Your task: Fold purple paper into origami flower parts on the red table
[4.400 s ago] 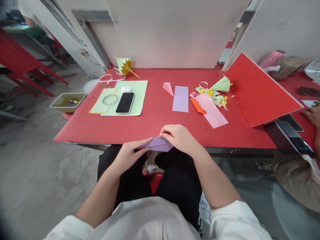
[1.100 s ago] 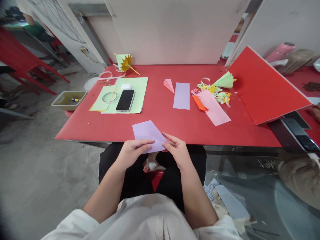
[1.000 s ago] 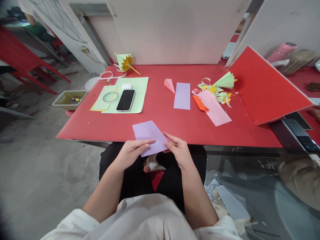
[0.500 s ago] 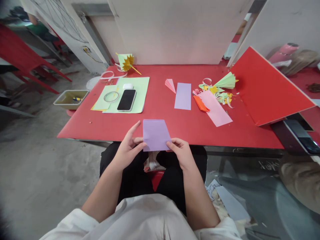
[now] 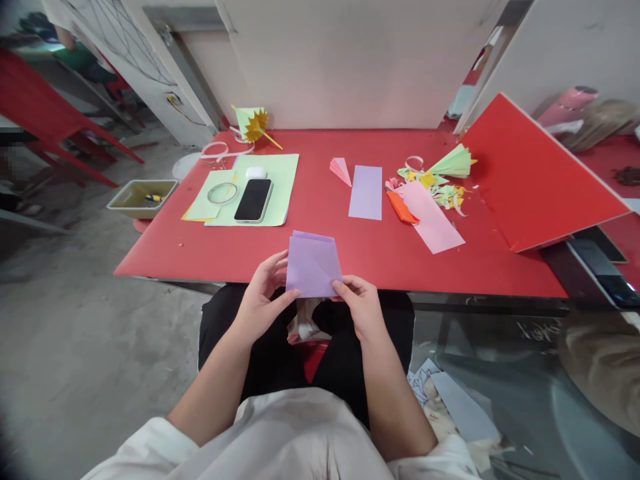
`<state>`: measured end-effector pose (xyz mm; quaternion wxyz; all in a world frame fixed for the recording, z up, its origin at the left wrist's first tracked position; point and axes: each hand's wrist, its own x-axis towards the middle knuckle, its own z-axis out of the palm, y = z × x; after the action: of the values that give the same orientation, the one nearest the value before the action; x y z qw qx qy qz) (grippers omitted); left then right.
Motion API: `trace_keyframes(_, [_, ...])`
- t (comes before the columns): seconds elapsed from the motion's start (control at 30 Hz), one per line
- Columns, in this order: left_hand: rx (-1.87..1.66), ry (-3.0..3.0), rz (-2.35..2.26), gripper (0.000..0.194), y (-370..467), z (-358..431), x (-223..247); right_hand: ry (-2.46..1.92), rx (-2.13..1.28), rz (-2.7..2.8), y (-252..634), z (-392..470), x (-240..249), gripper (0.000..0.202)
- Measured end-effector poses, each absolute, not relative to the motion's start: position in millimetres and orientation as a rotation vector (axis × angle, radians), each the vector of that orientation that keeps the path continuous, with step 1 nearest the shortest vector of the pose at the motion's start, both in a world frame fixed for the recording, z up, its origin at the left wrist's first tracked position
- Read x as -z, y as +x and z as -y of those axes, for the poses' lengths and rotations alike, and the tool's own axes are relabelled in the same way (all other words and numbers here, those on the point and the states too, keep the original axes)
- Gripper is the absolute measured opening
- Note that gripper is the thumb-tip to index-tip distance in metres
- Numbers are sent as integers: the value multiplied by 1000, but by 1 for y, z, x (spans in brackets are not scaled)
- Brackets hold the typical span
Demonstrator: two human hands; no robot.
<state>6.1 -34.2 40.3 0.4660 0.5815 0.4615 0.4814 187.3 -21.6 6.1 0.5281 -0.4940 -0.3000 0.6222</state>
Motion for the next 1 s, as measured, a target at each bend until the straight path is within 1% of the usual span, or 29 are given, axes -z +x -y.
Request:
trace_keyframes(0.33, [-1106, 2049, -1359, 68, 13, 40, -42, -1132, -1484, 733, 189, 22, 0, 15])
trace_keyframes(0.43, [-1121, 2055, -1372, 67, 14, 40, -40, -1126, -1481, 726, 188, 22, 0, 15])
trace_keyframes(0.53, [-1215, 1948, -1369, 73, 14, 36, -42, -1140, -1474, 724, 187, 22, 1, 17])
trace_keyframes(0.6, [-1271, 1885, -1377, 70, 14, 33, -46, -1146, -1467, 738, 187, 22, 2, 17])
trace_keyframes(0.7, [-1334, 1860, -1381, 57, 14, 30, -52, -1147, -1461, 757, 186, 23, 3, 18])
trace_keyframes(0.83, [-1464, 1963, -1378, 48, 17, 30, -55, -1134, -1468, 768, 187, 23, 4, 15])
trace_keyframes(1.0, [-1555, 2127, -1420, 47, 18, 29, -54, -1147, -1460, 779, 186, 24, 4, 17])
